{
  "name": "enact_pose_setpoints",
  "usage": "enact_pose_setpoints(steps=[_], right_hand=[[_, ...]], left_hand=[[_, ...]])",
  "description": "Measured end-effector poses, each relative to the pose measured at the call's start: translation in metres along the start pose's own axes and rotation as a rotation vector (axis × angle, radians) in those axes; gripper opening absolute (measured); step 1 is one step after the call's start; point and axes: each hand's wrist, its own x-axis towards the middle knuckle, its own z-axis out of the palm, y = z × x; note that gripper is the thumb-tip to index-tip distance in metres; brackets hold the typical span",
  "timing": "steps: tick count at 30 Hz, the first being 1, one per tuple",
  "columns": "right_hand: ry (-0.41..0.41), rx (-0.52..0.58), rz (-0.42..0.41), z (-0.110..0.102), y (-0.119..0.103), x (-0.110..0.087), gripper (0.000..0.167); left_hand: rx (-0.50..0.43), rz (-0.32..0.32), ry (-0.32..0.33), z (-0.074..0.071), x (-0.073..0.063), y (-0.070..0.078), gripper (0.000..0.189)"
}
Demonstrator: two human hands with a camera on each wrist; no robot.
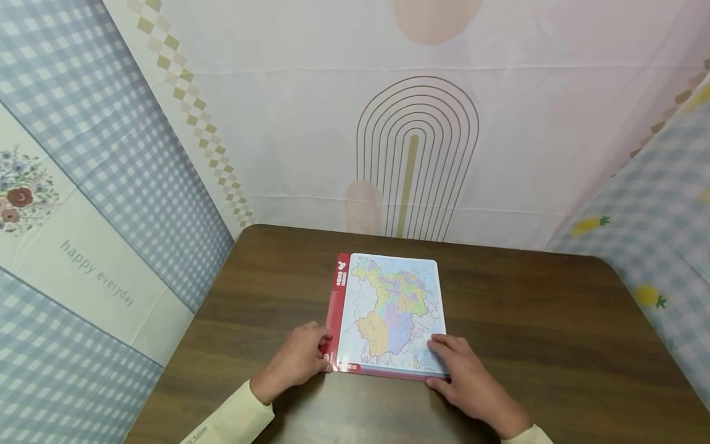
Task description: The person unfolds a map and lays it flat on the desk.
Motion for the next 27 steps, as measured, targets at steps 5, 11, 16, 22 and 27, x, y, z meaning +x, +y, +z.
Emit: enact_pose_setpoints(steps=[5,11,16,22,27], right_hand=[[-0.006,0.016,-0.067,0.006,-0.018,0.011,0.063],[-0.018,-0.019,-0.190,0.015,-0.038,0.029,0.059],[-0.040,-0.040,-0.226,0.020,-0.051,0.038,0.057],[-0.054,-0.040,-0.262,0.025,-0.067,0.050,0.057],[-0.081,-0.034,-0.262,0.028,-0.079,0.059,0.059]], left_hand=[[-0.030,-0.005,-0.012,-0.001,0.002,-0.002,0.054],[-0.040,-0.011,-0.019,0.001,0.005,-0.004,0.052],[-0.042,-0.006,-0.034,0.001,0.006,-0.002,0.051],[-0.020,-0.002,-0.027,-0.001,0.005,-0.003,0.049],[-0.007,0.003,-0.028,-0.001,0.005,-0.004,0.049]])
